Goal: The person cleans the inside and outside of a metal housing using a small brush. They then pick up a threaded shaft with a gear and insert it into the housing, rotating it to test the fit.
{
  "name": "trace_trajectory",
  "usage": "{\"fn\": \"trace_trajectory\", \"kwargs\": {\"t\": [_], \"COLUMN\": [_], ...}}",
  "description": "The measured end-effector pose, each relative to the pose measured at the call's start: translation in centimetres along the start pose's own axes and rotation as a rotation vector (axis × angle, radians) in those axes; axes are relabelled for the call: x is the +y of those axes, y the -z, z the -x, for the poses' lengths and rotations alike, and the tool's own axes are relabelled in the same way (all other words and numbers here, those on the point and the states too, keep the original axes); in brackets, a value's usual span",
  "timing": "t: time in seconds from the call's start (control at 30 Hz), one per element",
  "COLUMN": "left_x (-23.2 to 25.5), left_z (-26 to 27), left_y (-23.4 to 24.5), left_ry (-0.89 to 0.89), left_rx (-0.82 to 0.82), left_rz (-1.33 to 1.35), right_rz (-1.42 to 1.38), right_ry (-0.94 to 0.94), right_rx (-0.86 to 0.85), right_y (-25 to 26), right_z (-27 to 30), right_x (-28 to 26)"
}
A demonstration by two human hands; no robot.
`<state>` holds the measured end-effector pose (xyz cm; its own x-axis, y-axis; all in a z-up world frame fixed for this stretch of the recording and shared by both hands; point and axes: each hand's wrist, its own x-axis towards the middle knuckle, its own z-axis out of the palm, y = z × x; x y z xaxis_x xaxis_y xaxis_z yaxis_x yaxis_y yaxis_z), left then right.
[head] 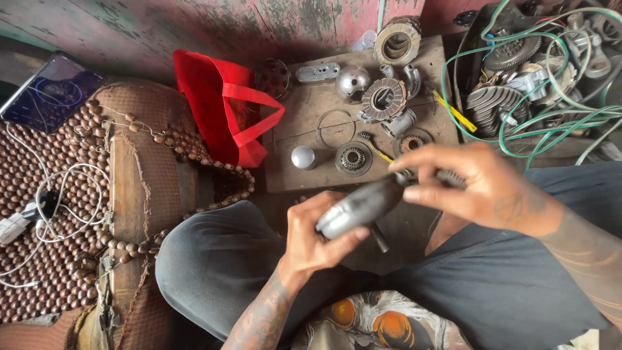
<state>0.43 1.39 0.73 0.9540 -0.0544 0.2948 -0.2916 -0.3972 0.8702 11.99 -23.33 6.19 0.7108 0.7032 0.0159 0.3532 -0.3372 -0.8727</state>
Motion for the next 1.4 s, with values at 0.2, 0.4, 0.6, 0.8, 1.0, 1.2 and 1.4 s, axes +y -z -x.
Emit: {"fn": "trace_trajectory", "kwargs": {"t": [0.2, 0.4, 0.6, 0.8, 1.0, 1.2, 1.4], "left_x": [-3.6, 1.3, -1.7, -0.8, -1.0, -2.5, -2.5], "left_z": [0.6, -4.2, -3.3, -2.4, -0.6, 0.2, 0.4], "left_y": [-1.6, 0.5, 2.0, 3.3, 3.9, 3.3, 3.0], "left_ry": [0.546, 0.732, 0.823, 0.829, 0.868, 0.932, 0.987], "left_rx": [0.37, 0.936, 1.044, 1.035, 0.858, 0.897, 0.864], "left_rz": [0.359, 0.822, 1.036, 1.018, 0.918, 0.865, 0.841], "right_rz": [-0.926, -0.959, -0.676, -0.26, -0.074, 0.324, 0.27], "right_ry": [-0.282, -0.538, -0.749, -0.845, -0.837, -0.65, -0.647], "right_rx": [0.212, 0.129, 0.071, 0.285, 0.347, 0.359, 0.386], "right_y": [-0.8, -6.1, -8.5, -6.6, -6.8, -7.7, -7.1], "right_z": [-2.2, -3.1, -1.5, 0.0, 0.2, 0.6, 0.8], "right_x": [5.6, 14.2, 20.4, 30.8, 34.6, 36.8, 36.0]}}
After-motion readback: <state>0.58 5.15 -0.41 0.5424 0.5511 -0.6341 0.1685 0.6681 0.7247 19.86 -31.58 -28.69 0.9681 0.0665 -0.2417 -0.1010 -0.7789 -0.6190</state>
